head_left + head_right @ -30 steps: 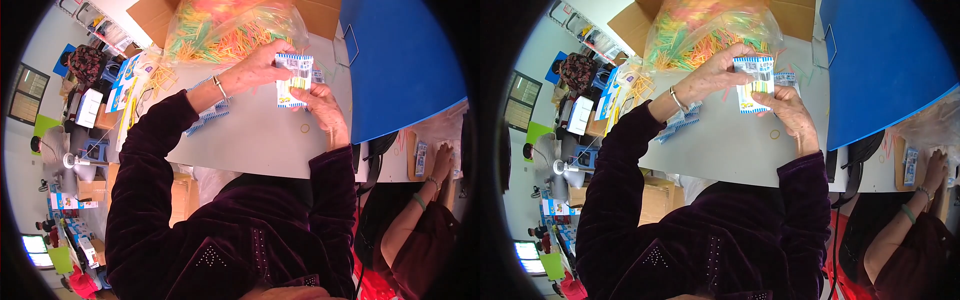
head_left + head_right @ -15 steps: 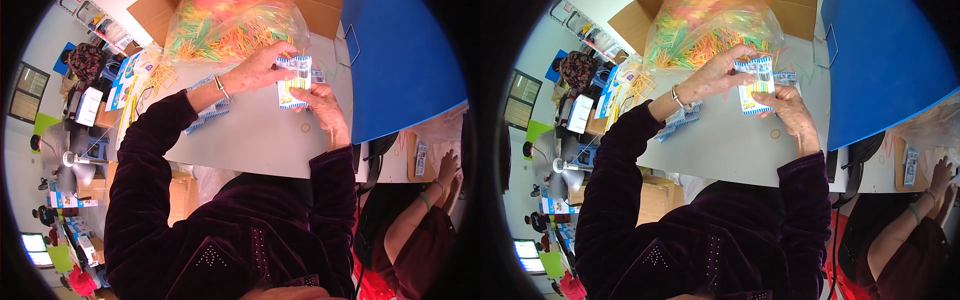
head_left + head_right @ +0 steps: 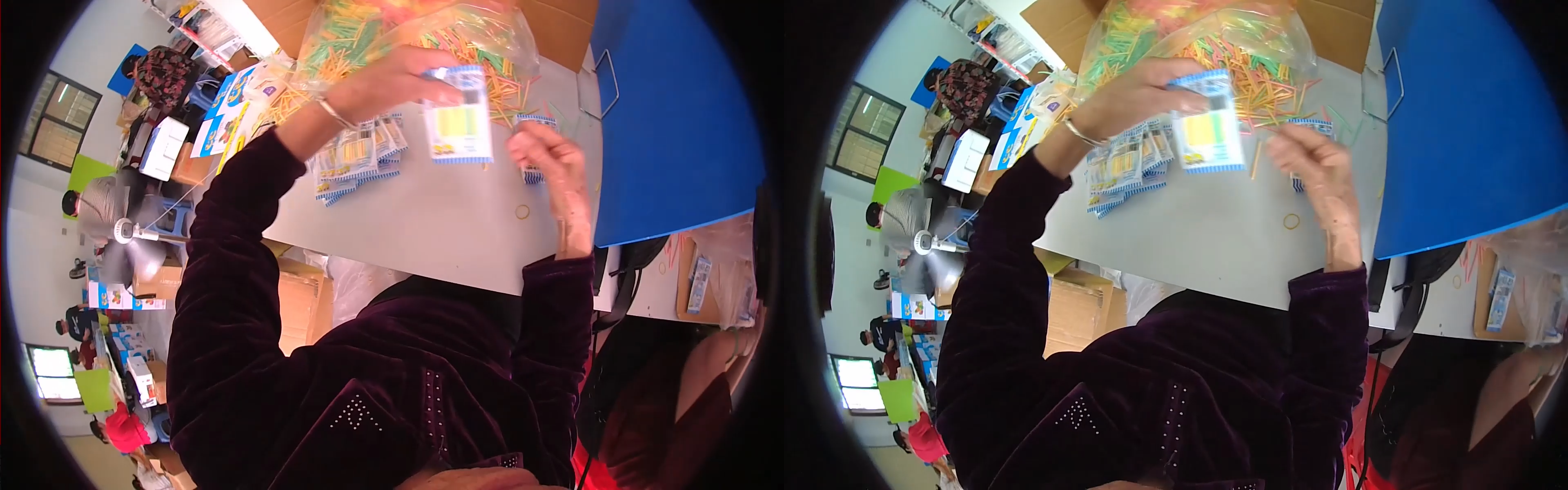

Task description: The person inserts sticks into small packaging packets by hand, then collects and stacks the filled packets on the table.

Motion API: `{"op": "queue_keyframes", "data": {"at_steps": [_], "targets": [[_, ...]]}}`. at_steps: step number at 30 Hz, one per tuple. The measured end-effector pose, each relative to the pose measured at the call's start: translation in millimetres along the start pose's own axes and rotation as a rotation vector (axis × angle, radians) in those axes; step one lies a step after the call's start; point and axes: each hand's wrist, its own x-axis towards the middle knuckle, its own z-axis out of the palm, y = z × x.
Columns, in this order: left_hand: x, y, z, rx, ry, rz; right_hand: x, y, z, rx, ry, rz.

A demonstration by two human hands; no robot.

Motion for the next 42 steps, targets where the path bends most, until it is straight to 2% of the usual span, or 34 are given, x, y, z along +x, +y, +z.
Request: {"op": "queue_keyframes", "data": {"at_steps": [1, 2, 4, 5, 7, 8, 10, 11, 14, 15, 17, 23, 24, 25, 26, 28, 29, 31, 34, 35, 37, 38, 40, 42], "targets": [[-12.0, 1.8, -11.7, 0.017, 0.029, -0.065, -1.5, -5.0, 0.0, -0.075, 0.186, -0.075], [-23.4, 2.5, -23.4, 0.033, 0.054, -0.126, 0.9, -1.3, -8.1, -0.068, 0.185, -0.074], [-45.2, -28.2, -50.7, 0.047, 0.058, -0.255, 6.7, 8.5, -30.3, -0.704, 0.406, -0.282], [-56.3, -37.8, -59.3, 0.048, 0.055, -0.256, 5.8, 11.8, -29.5, -0.703, 0.408, -0.281], [-74.8, -55.1, -71.3, 0.125, 0.003, -0.515, 1.9, 16.4, -26.1, -1.184, 0.599, -0.362], [-82.0, -67.6, -73.0, 0.125, -0.002, -0.512, 0.2, 14.9, -23.1, -1.187, 0.604, -0.359], [-88.7, -80.0, -68.1, 0.709, 0.058, -0.398, -2.0, 10.1, -14.5, -1.292, 0.456, -0.106], [-88.4, -85.1, -67.5, 0.741, 0.095, -0.365, -1.8, 11.8, -13.0, -1.3, 0.464, -0.104], [-57.0, -54.3, -42.0, 0.751, 0.136, -0.244, -0.5, 19.4, -16.5, -1.292, 0.451, -0.054], [-44.7, -54.5, -35.1, 0.746, 0.134, -0.232, -1.0, 19.3, -17.8, -1.254, 0.442, -0.096], [-20.2, -54.0, -23.8, 0.585, 0.039, -0.028, 0.5, 24.7, -21.8, -1.217, 0.436, -0.142], [47.8, -42.7, 20.4, 0.588, -0.054, 0.123, 7.7, 35.7, -36.7, -1.197, 0.49, -0.205], [55.3, -44.3, 26.4, 0.561, 0.0, 0.197, 7.2, 34.9, -35.9, -1.222, 0.545, -0.261], [63.5, -45.2, 31.8, 0.564, -0.004, 0.207, 7.0, 33.2, -34.6, -1.245, 0.6, -0.317], [71.6, -45.6, 36.6, 0.415, 0.001, 0.116, 6.4, 29.3, -34.1, -1.247, 0.609, -0.321], [81.1, -30.7, 45.4, 0.16, 0.017, -0.113, 4.2, 9.1, -24.9, -1.153, 0.61, -0.554], [85.2, -29.4, 47.4, 0.166, 0.023, -0.108, 3.8, 6.1, -20.2, -1.15, 0.611, -0.564], [88.0, -27.3, 49.3, -0.107, 0.022, -0.08, 2.9, 3.2, -11.0, -0.792, 0.478, -0.468], [85.0, -32.0, 40.8, -0.09, -0.022, -0.124, 3.8, 1.9, -2.6, -0.715, 0.424, -0.573], [82.9, -34.5, 37.5, -0.072, -0.074, -0.128, 3.3, 0.4, 0.1, -0.714, 0.424, -0.573], [75.4, -30.8, 38.5, -0.101, -0.049, -0.128, 1.8, -2.7, 3.9, -0.322, 0.343, -0.258], [73.1, -29.5, 40.0, -0.133, -0.023, -0.126, 2.1, -1.8, 3.1, -0.32, 0.346, -0.257], [71.2, -35.2, 42.8, -0.093, 0.01, -0.057, 3.3, 0.8, 0.4, -0.094, 0.23, -0.176], [68.0, -36.9, 44.6, -0.053, 0.047, 0.009, 3.1, 3.5, -2.7, -0.164, 0.204, -0.157]]}}
